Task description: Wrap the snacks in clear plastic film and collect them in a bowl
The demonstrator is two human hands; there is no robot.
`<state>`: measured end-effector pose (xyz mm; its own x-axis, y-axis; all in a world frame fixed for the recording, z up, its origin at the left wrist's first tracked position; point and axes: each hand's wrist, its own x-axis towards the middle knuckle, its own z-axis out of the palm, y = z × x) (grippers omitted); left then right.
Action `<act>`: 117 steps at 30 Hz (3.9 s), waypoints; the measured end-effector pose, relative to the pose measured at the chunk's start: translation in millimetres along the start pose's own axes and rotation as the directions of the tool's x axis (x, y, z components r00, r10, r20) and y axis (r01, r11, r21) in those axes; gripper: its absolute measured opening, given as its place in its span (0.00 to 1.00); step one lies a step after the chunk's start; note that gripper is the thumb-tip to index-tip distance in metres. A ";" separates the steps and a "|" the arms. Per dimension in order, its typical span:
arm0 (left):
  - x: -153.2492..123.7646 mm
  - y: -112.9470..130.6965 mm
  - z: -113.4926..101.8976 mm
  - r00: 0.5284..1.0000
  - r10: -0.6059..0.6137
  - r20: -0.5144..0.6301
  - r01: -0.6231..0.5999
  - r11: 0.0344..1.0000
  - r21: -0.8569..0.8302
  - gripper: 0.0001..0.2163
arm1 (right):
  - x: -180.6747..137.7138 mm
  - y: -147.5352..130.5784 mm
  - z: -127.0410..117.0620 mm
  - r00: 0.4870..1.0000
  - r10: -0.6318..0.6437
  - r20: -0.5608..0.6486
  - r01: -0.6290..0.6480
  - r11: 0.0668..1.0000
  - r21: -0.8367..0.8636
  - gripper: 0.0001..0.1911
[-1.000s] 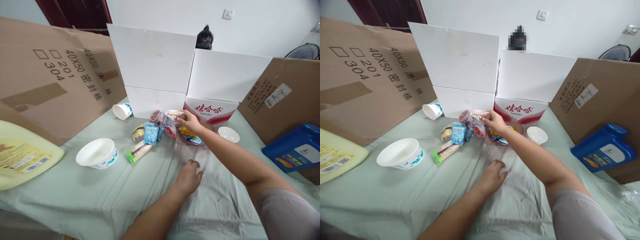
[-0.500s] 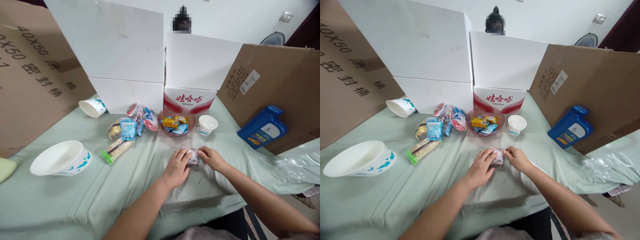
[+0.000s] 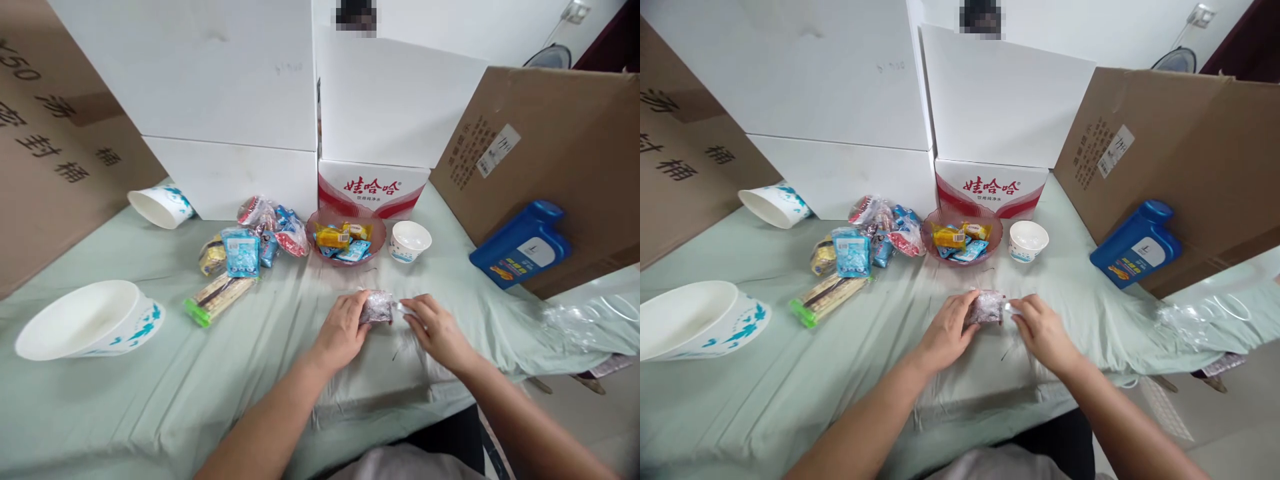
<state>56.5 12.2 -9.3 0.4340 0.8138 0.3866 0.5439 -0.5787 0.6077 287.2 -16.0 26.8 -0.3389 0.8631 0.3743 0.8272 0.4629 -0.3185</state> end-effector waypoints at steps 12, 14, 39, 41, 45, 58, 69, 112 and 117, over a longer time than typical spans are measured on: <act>3.4 6.0 -4.6 0.999 -0.022 -0.044 0.021 0.999 -0.029 0.11 | -8.8 40.3 -8.8 0.998 0.066 0.001 -0.065 0.985 -0.161 0.12; 3.4 5.7 -4.6 0.995 -0.039 -0.096 0.032 0.997 -0.069 0.06 | -2.4 19.1 1.7 0.999 -0.009 -0.051 0.009 1.000 -0.006 0.12; 12.3 -18.9 -19.6 0.617 -0.659 -0.430 0.196 0.658 -0.727 0.06 | 3.9 -1.5 11.2 0.951 0.245 0.187 -0.303 0.638 0.708 0.11; 13.2 -23.5 -20.0 0.601 -0.703 -0.380 0.234 0.610 -0.757 0.06 | 4.3 6.0 8.1 0.921 0.334 0.201 -0.350 0.486 0.801 0.14; 14.4 -31.9 -20.6 0.536 -0.767 -0.352 0.303 0.564 -0.768 0.06 | 3.4 34.7 5.3 0.769 0.621 0.151 -0.451 0.359 0.818 0.17; 2.9 5.1 -8.7 0.997 0.065 -0.050 -0.061 0.996 0.068 0.15 | 11.5 -28.3 -2.5 0.977 -0.211 -0.043 0.215 0.964 0.154 0.17; -6.8 19.0 -37.9 0.841 0.317 0.438 -0.298 0.948 -0.114 0.10 | 6.7 19.9 -14.3 0.943 0.324 0.081 -0.254 0.853 -0.456 0.22; -3.8 14.6 -34.8 0.911 -0.137 0.388 0.034 0.965 0.260 0.18 | 144.1 21.8 7.4 0.870 0.492 -0.025 -0.354 0.659 0.663 0.21; -12.2 18.4 -51.7 0.894 -0.182 0.410 0.043 0.944 0.326 0.18 | 76.6 6.2 -12.5 0.927 -0.148 0.344 0.004 0.923 0.384 0.18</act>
<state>24.1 -5.6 33.0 0.5834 0.8107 -0.0494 0.7662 -0.5293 0.3643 271.9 50.5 64.3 -0.5906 0.8014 0.0941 0.5902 0.5086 -0.6269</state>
